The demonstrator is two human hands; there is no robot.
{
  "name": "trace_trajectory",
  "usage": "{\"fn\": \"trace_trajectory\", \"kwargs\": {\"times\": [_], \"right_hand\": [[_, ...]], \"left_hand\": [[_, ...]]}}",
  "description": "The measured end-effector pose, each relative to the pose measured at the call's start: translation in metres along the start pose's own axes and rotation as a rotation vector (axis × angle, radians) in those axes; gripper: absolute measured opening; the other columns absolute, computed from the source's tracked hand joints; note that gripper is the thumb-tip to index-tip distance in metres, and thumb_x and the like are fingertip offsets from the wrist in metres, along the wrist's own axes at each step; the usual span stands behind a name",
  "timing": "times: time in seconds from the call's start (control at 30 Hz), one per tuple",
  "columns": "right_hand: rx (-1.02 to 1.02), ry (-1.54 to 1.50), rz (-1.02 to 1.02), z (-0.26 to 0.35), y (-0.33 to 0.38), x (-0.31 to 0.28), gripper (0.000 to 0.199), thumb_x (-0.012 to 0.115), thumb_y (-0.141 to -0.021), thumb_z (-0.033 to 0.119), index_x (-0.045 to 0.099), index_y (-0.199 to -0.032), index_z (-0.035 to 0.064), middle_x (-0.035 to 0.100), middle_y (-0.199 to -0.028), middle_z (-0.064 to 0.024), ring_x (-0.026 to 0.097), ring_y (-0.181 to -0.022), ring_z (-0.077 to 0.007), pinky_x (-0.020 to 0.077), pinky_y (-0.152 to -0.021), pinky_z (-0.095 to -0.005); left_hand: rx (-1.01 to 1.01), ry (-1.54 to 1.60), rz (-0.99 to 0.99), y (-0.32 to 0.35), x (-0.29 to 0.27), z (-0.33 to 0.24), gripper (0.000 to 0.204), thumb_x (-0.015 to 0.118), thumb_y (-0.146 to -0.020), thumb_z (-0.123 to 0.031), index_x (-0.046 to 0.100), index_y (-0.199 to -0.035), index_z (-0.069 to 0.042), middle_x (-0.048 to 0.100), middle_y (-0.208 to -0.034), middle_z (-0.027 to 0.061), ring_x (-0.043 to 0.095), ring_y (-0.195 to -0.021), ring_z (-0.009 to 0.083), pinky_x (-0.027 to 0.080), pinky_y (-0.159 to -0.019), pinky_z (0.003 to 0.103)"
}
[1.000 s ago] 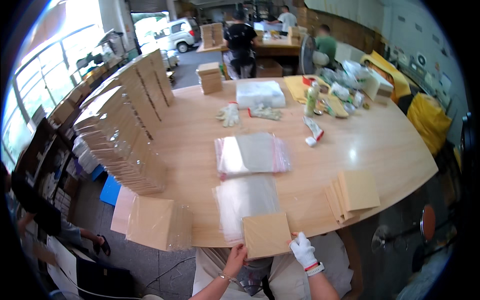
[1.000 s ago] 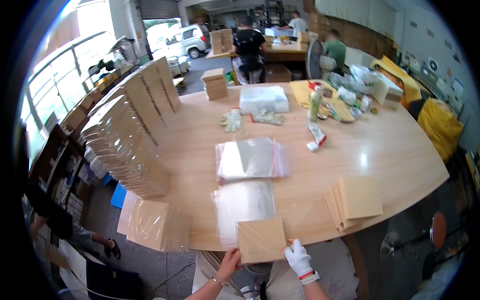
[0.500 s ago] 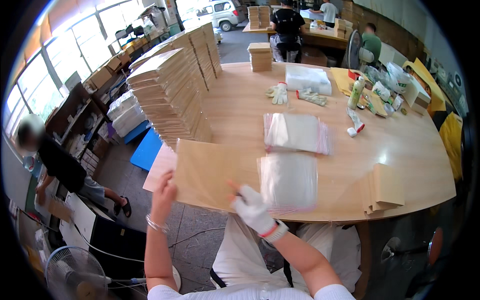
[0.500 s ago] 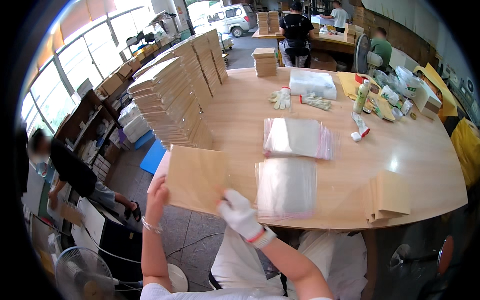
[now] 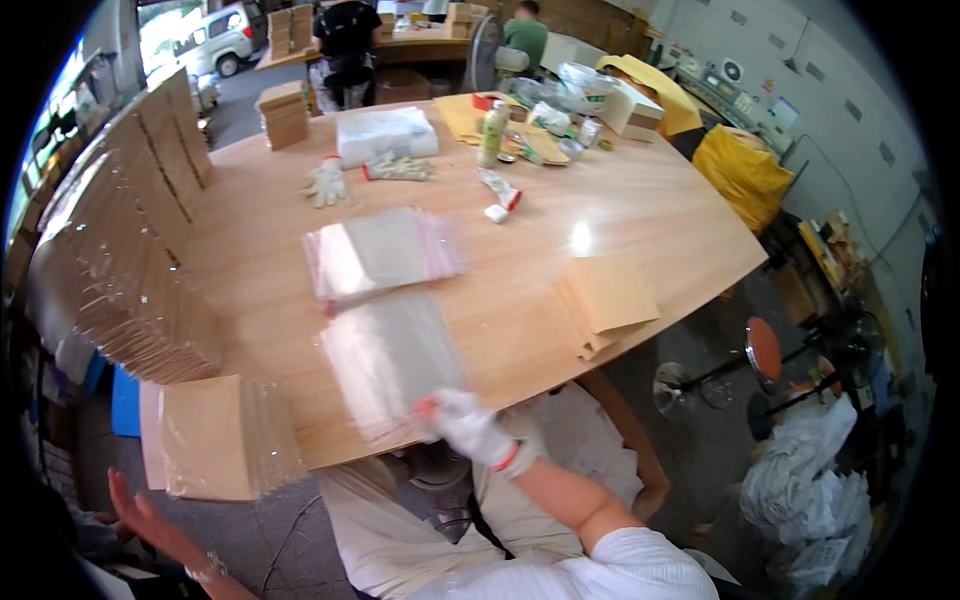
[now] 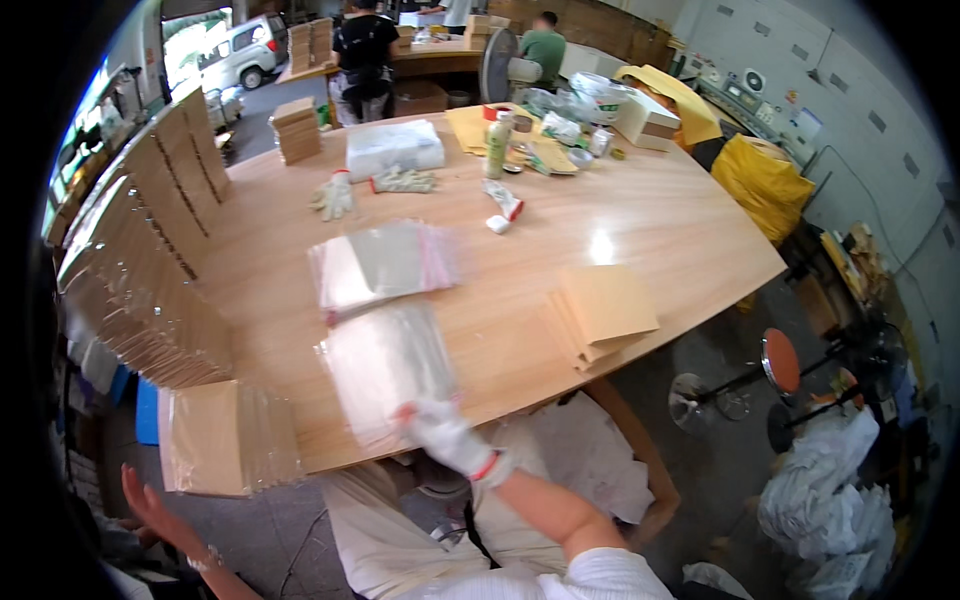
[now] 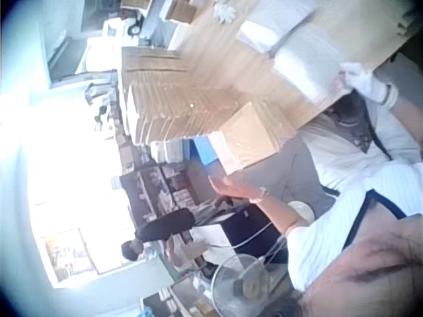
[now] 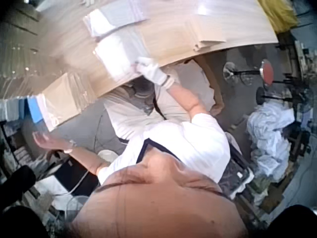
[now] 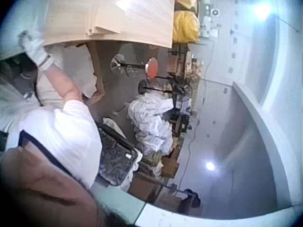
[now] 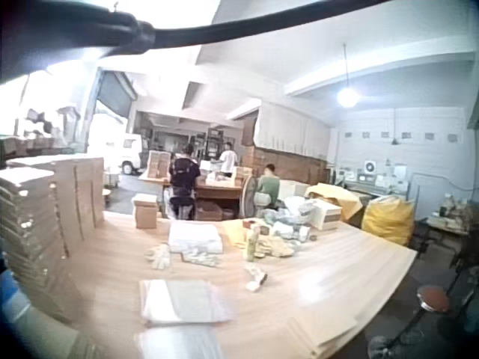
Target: The person places small rectangular cardboard pieces into clear plastic bags at a table. They repeatedly pick up a cardboard piece, insert it into a bag, and set the filled bag aside. The process is repeated continuously throughout the clip.
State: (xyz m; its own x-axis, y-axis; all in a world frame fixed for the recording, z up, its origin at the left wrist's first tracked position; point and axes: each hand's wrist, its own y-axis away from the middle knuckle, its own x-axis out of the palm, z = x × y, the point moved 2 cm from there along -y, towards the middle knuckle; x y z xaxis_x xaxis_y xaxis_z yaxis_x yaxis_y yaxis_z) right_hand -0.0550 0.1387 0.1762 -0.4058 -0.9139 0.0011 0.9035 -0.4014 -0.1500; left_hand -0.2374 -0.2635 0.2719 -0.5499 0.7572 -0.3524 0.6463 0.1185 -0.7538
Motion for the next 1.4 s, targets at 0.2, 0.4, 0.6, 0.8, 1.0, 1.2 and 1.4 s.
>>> {"fn": "trace_trajectory", "kwargs": {"times": [0.2, 0.4, 0.6, 0.8, 1.0, 1.2, 1.4], "right_hand": [[0.253, -0.601, -0.971, -0.004, 0.080, -0.236, 0.021, 0.050, -0.089, 0.027, 0.053, -0.078, 0.0102, 0.058, -0.071, -0.0036, 0.054, -0.054, -0.0129, 0.0450, -0.048, -0.0251], [0.405, -0.582, -0.940, 0.016, 0.060, -0.271, 0.030, 0.052, -0.087, 0.037, 0.050, -0.096, 0.0080, 0.059, -0.081, -0.0083, 0.058, -0.064, -0.0173, 0.0509, -0.053, -0.0312], [0.419, -0.607, -0.963, 0.006, 0.057, -0.293, 0.029, 0.050, -0.089, 0.034, 0.050, -0.105, 0.0101, 0.057, -0.081, -0.0086, 0.058, -0.065, -0.0175, 0.0509, -0.053, -0.0314], [0.306, -0.702, -1.041, 0.013, 0.046, -0.296, 0.027, 0.051, -0.089, 0.028, 0.050, -0.106, 0.0079, 0.046, -0.070, -0.0032, 0.047, -0.054, -0.0120, 0.0456, -0.046, -0.0252], [0.154, -0.481, -1.079, 0.026, 0.043, -0.308, 0.021, 0.052, -0.088, 0.025, 0.051, -0.097, 0.0068, 0.041, -0.066, -0.0001, 0.042, -0.050, -0.0095, 0.0355, -0.041, -0.0232], [-0.034, 0.480, -0.426, 0.079, 0.041, -0.219, 0.021, 0.057, -0.083, 0.022, 0.054, -0.090, 0.0025, 0.056, -0.072, -0.0038, 0.053, -0.060, -0.0134, 0.0424, -0.051, -0.0273], [-0.194, 0.572, 0.205, 0.070, 0.003, -0.098, 0.025, 0.065, -0.072, 0.016, 0.058, -0.090, -0.0001, 0.058, -0.075, -0.0156, 0.058, -0.065, -0.0259, 0.0460, -0.060, -0.0333]], "left_hand": [[-0.031, 0.304, 0.172, 0.069, 0.024, -0.082, 0.032, 0.045, -0.091, -0.017, 0.041, -0.117, 0.001, 0.055, -0.098, 0.0147, 0.054, -0.084, 0.0223, 0.044, -0.076, 0.032], [0.155, 0.765, 0.547, 0.108, 0.062, -0.150, 0.022, 0.044, -0.089, -0.004, 0.040, -0.110, 0.000, 0.056, -0.078, 0.0140, 0.052, -0.063, 0.0171, 0.043, -0.059, 0.028], [0.271, 0.770, 0.675, 0.117, 0.073, -0.167, 0.017, 0.044, -0.088, -0.003, 0.043, -0.105, -0.001, 0.058, -0.072, 0.0110, 0.053, -0.060, 0.0171, 0.042, -0.058, 0.028], [0.329, 0.707, 0.735, 0.116, 0.074, -0.175, 0.014, 0.046, -0.081, 0.001, 0.048, -0.095, -0.001, 0.060, -0.065, 0.0086, 0.054, -0.056, 0.0177, 0.043, -0.056, 0.029], [0.229, 0.773, 0.776, 0.123, 0.078, -0.179, 0.024, 0.050, -0.072, 0.009, 0.052, -0.092, -0.003, 0.063, -0.067, 0.0085, 0.060, -0.056, 0.0199, 0.046, -0.053, 0.028], [0.016, 0.737, 0.958, 0.120, 0.132, -0.201, 0.035, 0.060, -0.077, -0.001, 0.052, -0.111, -0.004, 0.057, -0.110, 0.0134, 0.056, -0.100, 0.0244, 0.044, -0.083, 0.033], [-0.230, 1.066, 0.785, 0.120, 0.199, -0.190, 0.062, 0.063, -0.079, -0.007, 0.030, -0.131, -0.005, 0.044, -0.126, 0.0105, 0.043, -0.117, 0.0194, 0.033, -0.097, 0.033]]}}
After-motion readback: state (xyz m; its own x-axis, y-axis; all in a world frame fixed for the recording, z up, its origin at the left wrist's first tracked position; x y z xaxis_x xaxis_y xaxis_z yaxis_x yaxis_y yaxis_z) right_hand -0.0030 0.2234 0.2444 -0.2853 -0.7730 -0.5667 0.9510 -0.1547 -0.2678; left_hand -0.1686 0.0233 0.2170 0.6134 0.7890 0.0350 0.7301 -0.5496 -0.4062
